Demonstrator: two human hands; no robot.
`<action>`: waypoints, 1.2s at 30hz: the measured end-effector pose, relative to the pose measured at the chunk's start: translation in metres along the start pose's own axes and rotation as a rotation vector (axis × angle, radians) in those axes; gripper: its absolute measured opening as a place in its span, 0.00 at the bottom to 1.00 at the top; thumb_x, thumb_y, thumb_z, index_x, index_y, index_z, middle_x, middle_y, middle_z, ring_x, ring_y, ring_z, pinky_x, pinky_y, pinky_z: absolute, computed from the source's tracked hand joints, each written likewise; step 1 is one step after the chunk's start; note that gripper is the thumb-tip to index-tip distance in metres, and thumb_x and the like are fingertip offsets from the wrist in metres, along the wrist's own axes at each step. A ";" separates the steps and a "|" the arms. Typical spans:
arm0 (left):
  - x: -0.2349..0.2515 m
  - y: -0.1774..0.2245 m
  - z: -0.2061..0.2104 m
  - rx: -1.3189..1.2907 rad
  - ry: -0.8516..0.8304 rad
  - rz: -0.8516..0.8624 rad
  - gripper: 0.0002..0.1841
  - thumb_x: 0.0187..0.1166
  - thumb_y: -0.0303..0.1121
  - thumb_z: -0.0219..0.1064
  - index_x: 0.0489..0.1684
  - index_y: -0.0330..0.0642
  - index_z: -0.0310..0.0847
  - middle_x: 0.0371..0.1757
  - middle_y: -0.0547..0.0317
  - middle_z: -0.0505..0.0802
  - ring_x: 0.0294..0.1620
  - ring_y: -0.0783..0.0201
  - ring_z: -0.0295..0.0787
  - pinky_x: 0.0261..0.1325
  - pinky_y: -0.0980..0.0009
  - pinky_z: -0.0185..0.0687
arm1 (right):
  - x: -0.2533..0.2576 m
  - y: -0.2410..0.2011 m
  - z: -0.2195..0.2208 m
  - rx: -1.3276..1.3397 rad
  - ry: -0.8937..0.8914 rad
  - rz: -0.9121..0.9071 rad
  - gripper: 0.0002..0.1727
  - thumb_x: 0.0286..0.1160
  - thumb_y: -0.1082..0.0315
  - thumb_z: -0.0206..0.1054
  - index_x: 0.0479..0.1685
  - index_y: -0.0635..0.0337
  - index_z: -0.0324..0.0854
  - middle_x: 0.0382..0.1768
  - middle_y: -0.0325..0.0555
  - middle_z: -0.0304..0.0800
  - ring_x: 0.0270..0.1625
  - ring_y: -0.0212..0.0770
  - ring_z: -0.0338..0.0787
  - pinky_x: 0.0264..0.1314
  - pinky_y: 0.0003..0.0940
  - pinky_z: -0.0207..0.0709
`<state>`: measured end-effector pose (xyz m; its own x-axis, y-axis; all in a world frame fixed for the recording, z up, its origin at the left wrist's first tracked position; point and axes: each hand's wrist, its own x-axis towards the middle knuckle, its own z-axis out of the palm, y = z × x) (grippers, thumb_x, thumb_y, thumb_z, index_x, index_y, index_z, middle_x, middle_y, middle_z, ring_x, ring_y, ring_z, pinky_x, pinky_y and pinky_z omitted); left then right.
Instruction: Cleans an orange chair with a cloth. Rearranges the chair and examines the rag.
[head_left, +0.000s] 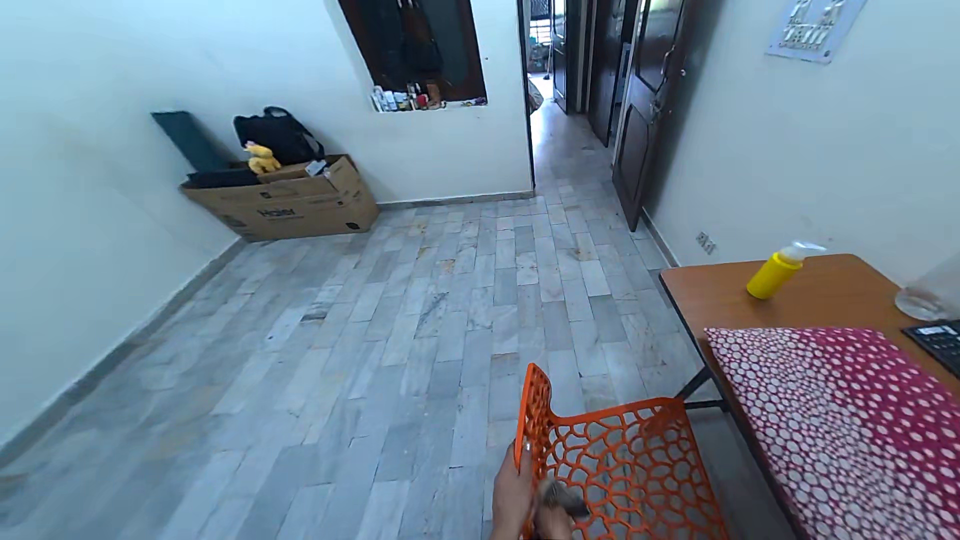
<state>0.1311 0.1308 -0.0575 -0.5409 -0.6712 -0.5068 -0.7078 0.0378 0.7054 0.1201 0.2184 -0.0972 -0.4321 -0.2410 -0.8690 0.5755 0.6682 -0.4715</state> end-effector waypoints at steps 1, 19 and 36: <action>-0.001 -0.003 0.000 -0.011 0.015 0.013 0.25 0.95 0.42 0.47 0.76 0.30 0.75 0.57 0.29 0.90 0.62 0.36 0.87 0.69 0.39 0.75 | 0.011 -0.023 -0.002 0.045 0.004 -0.042 0.26 0.90 0.58 0.59 0.69 0.77 0.78 0.70 0.70 0.82 0.74 0.58 0.81 0.78 0.52 0.70; 0.006 -0.006 0.001 -0.092 0.032 -0.044 0.30 0.96 0.41 0.32 0.77 0.30 0.73 0.67 0.36 0.88 0.63 0.50 0.89 0.65 0.54 0.82 | 0.019 0.084 -0.011 -0.149 -0.268 -0.004 0.23 0.90 0.66 0.57 0.73 0.79 0.72 0.65 0.75 0.83 0.69 0.64 0.84 0.75 0.56 0.72; 0.000 -0.004 0.002 -0.105 0.047 -0.067 0.29 0.96 0.41 0.34 0.77 0.32 0.74 0.65 0.40 0.89 0.62 0.57 0.90 0.63 0.61 0.84 | 0.154 -0.172 -0.071 0.214 0.081 -0.168 0.20 0.87 0.68 0.60 0.66 0.78 0.75 0.61 0.71 0.81 0.61 0.59 0.81 0.64 0.56 0.73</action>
<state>0.1335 0.1320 -0.0611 -0.4709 -0.7034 -0.5324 -0.6884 -0.0843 0.7204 -0.0944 0.1161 -0.1391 -0.5827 -0.2729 -0.7655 0.6211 0.4580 -0.6360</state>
